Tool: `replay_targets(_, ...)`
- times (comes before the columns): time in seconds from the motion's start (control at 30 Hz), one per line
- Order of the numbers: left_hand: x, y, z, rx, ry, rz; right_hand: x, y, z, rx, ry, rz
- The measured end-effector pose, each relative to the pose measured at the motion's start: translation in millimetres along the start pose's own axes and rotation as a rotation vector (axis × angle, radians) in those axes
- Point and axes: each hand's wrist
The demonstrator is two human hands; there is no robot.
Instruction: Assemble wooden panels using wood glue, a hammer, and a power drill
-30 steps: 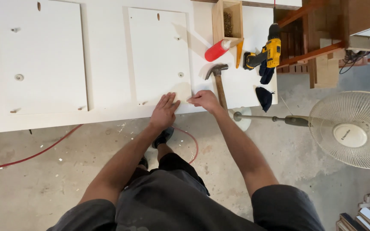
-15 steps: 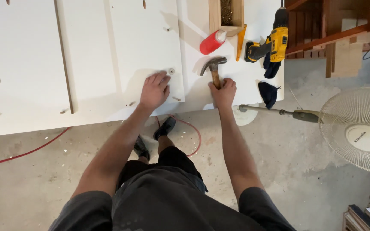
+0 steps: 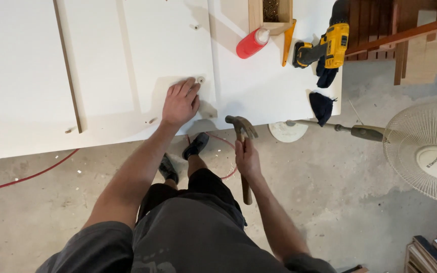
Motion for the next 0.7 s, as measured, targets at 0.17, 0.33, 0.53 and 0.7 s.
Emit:
replay_targets(0.17,5,-6,4,-0.015,-0.029,-0.087,30,-11,38,0.072,0.150,-0.165)
replay_targets(0.33,3,-10,7,-0.012,-0.037,-0.144,11,-33,26,0.213,0.296,-0.239)
replay_targets(0.53,3,-8,3,-0.024,-0.023,-0.119,10,-40,38,0.278,0.432,-0.249)
replay_targets(0.7,6,-8,7,0.012,-0.044,-0.146,-10,-50,12,0.389,0.229,-0.055)
Point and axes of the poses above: each hand's wrist, its own x-axis away from the middle knuckle, its own y-axis out of the back of the hand, z = x × y, and after that the axes turned 10 degrees about -y, right-handed
